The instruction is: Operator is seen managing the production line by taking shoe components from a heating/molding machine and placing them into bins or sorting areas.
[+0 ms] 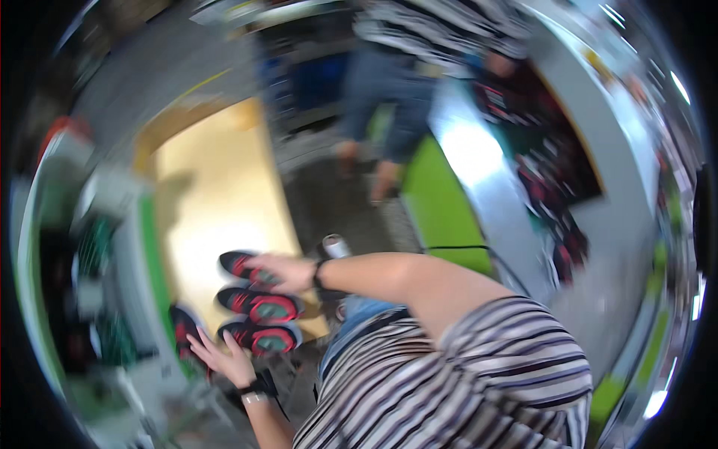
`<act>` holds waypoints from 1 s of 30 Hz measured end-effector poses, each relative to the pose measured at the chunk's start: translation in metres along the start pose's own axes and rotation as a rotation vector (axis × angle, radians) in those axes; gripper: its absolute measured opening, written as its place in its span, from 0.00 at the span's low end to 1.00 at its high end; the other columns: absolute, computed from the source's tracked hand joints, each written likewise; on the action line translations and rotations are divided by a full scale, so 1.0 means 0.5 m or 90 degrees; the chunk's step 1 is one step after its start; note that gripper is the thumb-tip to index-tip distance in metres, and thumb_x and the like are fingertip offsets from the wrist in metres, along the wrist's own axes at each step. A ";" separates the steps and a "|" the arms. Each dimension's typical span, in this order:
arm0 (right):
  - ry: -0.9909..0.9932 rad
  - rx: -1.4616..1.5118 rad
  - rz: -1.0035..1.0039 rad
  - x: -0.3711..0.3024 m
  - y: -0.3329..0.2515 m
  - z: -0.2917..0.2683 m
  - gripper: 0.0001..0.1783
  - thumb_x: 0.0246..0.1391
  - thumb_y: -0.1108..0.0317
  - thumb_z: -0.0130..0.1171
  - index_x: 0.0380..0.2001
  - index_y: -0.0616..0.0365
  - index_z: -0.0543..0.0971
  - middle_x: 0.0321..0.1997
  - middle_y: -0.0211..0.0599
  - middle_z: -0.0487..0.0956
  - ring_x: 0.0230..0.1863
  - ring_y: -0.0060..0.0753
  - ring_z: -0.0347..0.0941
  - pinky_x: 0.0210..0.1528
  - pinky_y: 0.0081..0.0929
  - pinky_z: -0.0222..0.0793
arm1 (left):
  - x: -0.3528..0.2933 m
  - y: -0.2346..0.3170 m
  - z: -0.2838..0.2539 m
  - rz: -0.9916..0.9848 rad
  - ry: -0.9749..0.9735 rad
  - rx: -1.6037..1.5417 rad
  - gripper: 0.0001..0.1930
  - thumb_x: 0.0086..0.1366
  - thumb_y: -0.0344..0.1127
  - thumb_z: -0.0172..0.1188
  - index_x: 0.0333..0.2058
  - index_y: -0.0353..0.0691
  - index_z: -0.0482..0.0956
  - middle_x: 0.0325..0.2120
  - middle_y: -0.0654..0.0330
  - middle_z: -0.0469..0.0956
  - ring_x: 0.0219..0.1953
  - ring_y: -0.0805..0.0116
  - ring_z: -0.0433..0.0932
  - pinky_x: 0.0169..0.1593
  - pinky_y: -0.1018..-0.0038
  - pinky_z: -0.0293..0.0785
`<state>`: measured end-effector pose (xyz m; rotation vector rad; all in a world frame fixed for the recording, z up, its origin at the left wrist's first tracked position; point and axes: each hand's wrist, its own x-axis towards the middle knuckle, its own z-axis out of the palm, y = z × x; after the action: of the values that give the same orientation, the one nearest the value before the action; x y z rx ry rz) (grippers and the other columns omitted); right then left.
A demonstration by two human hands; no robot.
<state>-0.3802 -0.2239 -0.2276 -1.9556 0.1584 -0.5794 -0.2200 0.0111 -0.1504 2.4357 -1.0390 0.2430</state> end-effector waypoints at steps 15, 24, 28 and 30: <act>0.116 -0.260 0.853 -0.770 -0.057 -0.119 0.19 0.50 0.61 0.56 0.41 0.60 0.82 0.41 0.56 0.82 0.47 0.59 0.78 0.49 0.47 0.73 | -0.091 0.187 0.124 0.528 -0.300 0.249 0.29 0.59 0.36 0.59 0.61 0.53 0.72 0.72 0.68 0.51 0.69 0.46 0.52 0.71 0.40 0.37; 0.240 -0.254 1.004 -1.117 -0.016 -0.025 0.18 0.47 0.57 0.56 0.34 0.58 0.85 0.37 0.53 0.83 0.41 0.56 0.79 0.45 0.46 0.74 | -0.055 0.248 0.049 0.418 -0.409 0.474 0.28 0.71 0.46 0.46 0.70 0.62 0.56 0.75 0.70 0.35 0.72 0.47 0.47 0.66 0.35 0.43; 0.212 -0.215 0.952 -1.158 -0.052 -0.069 0.15 0.47 0.57 0.58 0.33 0.54 0.84 0.36 0.50 0.83 0.42 0.55 0.79 0.44 0.45 0.74 | -0.060 0.238 0.103 0.448 -0.321 0.583 0.33 0.68 0.56 0.49 0.70 0.62 0.54 0.75 0.65 0.36 0.70 0.46 0.52 0.63 0.35 0.51; 0.262 -0.219 0.909 -1.147 -0.108 -0.127 0.15 0.48 0.57 0.59 0.34 0.55 0.83 0.35 0.48 0.83 0.42 0.54 0.79 0.44 0.45 0.74 | -0.086 0.224 0.148 0.438 -0.215 0.665 0.38 0.65 0.63 0.50 0.71 0.61 0.52 0.74 0.58 0.36 0.71 0.46 0.51 0.62 0.34 0.53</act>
<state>-0.9186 -0.0453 -0.3452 -1.4801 1.8018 0.0514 -0.3321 -0.0653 -0.1894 2.9019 -2.3509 0.7755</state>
